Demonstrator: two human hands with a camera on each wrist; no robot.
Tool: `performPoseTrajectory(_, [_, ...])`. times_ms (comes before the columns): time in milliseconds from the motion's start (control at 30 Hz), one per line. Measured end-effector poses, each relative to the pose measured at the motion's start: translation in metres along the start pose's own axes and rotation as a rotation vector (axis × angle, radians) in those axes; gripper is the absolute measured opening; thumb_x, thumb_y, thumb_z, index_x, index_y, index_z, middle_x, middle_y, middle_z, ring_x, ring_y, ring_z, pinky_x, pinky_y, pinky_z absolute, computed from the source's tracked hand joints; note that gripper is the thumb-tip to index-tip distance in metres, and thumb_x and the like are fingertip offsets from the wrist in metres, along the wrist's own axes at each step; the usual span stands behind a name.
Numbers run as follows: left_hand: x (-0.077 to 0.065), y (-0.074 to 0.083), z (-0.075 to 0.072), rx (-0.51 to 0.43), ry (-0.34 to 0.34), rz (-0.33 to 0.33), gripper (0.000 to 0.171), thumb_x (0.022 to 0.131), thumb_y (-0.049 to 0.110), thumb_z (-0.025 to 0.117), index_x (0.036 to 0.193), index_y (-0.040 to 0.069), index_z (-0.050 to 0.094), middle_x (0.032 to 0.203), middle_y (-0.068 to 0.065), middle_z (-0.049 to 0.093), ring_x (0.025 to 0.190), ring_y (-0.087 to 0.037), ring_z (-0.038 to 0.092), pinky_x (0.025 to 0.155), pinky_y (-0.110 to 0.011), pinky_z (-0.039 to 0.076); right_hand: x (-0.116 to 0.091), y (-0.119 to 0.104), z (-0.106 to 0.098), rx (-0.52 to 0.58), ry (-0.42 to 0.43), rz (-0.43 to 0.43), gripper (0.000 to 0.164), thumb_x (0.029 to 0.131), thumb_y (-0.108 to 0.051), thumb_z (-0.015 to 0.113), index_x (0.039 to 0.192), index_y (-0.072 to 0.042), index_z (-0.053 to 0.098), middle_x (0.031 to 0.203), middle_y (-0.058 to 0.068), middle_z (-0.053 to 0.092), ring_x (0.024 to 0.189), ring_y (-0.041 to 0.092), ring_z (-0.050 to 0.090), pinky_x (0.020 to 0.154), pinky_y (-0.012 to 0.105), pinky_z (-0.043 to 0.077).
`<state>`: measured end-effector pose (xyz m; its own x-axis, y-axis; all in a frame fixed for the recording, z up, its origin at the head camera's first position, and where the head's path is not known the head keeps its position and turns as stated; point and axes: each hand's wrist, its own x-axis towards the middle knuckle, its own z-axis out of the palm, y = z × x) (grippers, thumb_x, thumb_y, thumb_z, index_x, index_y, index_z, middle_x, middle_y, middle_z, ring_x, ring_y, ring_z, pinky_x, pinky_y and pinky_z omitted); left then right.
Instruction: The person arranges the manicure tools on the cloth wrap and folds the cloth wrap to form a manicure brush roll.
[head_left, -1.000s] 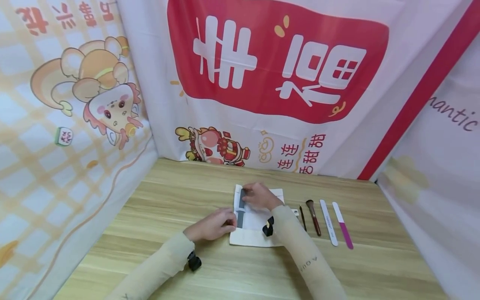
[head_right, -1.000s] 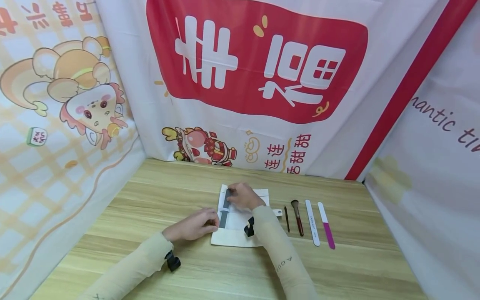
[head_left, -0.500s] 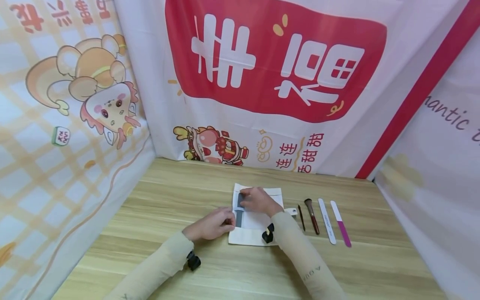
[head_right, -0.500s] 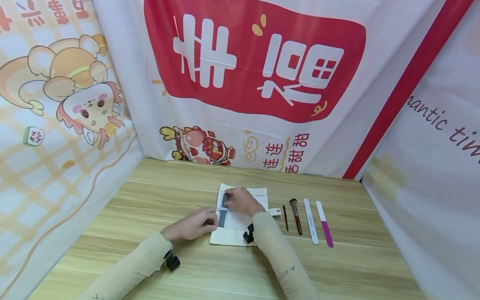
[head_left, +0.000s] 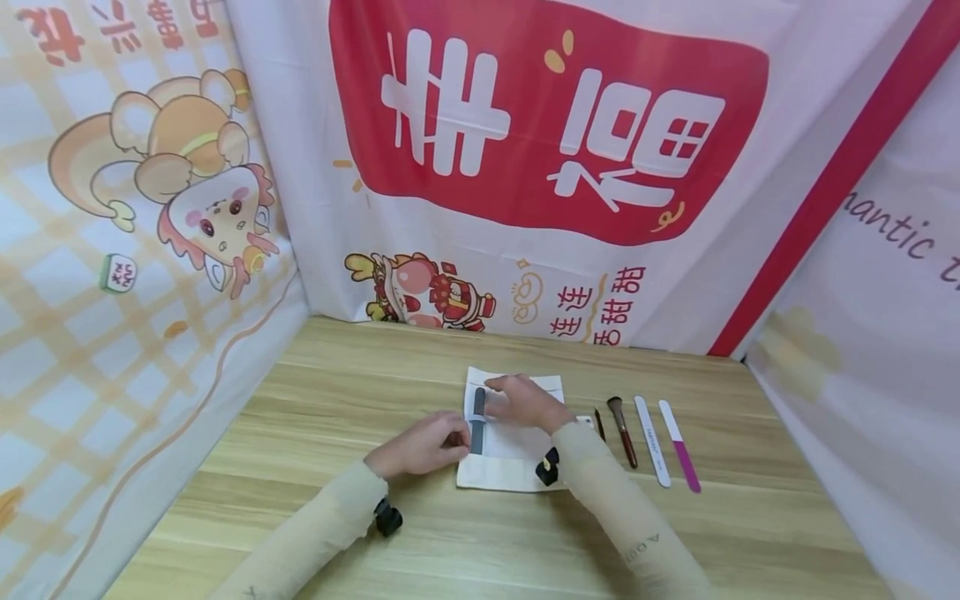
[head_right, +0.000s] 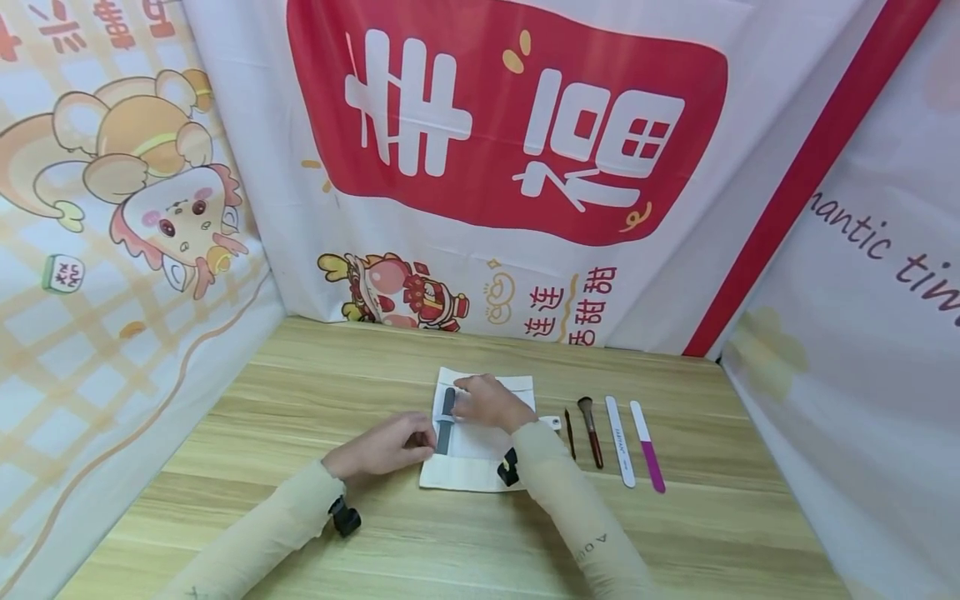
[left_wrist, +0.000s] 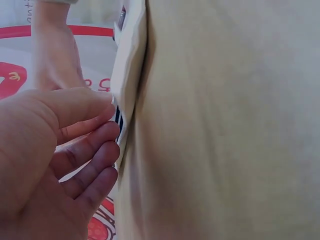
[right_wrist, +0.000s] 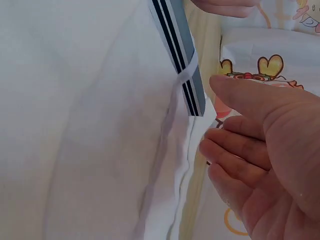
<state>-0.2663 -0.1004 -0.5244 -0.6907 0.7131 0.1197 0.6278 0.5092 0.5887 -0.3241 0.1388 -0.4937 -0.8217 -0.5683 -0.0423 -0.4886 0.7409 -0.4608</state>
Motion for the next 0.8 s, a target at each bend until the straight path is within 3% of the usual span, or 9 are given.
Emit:
performPoseTrajectory(100, [0.005,-0.002,-0.002,-0.007,0.007,-0.017,0.004,0.100,0.009,0.069,0.097,0.010,0.072,0.095,0.001,0.068,0.089,-0.016,0.063,0.082,-0.030,0.053,-0.017,0.008,-0.013,-0.020,0.015,-0.003,0.053,0.098,-0.023,0.076,0.143,0.001,0.062,0.144,0.017,0.066,0.137,0.033,0.062,0.117,0.047,0.047])
performPoseTrajectory(300, [0.015,-0.003,-0.008,0.001,0.020,-0.049,0.008,0.100,0.009,0.068,0.105,0.006,0.074,0.102,-0.004,0.070,0.097,-0.020,0.066,0.090,-0.038,0.057,-0.060,0.032,-0.041,-0.096,0.066,0.025,0.055,0.098,-0.025,0.077,0.143,0.002,0.062,0.144,0.018,0.066,0.136,0.035,0.062,0.115,0.049,0.048])
performPoseTrajectory(467, [0.024,-0.005,-0.009,0.025,0.028,-0.065,0.015,0.099,0.008,0.070,0.113,0.003,0.073,0.109,-0.008,0.070,0.099,-0.019,0.063,0.090,-0.037,0.057,-0.109,0.057,-0.062,-0.126,0.099,0.059,0.054,0.099,-0.024,0.076,0.143,0.004,0.061,0.141,0.023,0.067,0.133,0.040,0.063,0.111,0.054,0.051])
performPoseTrajectory(633, [0.036,-0.007,-0.009,0.060,0.041,-0.068,0.016,0.098,0.010,0.072,0.114,0.005,0.073,0.110,-0.006,0.070,0.100,-0.018,0.063,0.091,-0.035,0.056,-0.153,0.089,-0.071,-0.192,0.172,0.094,0.052,0.096,-0.022,0.078,0.138,0.007,0.064,0.135,0.025,0.070,0.121,0.041,0.069,0.102,0.056,0.055])
performPoseTrajectory(800, [0.053,-0.007,-0.006,0.132,0.041,-0.031,0.015,0.098,0.010,0.072,0.112,0.006,0.076,0.108,-0.005,0.071,0.097,-0.018,0.063,0.090,-0.035,0.055,-0.192,0.117,-0.073,-0.182,0.218,0.155,0.051,0.096,-0.019,0.078,0.134,0.011,0.064,0.133,0.031,0.068,0.123,0.048,0.066,0.103,0.062,0.053])
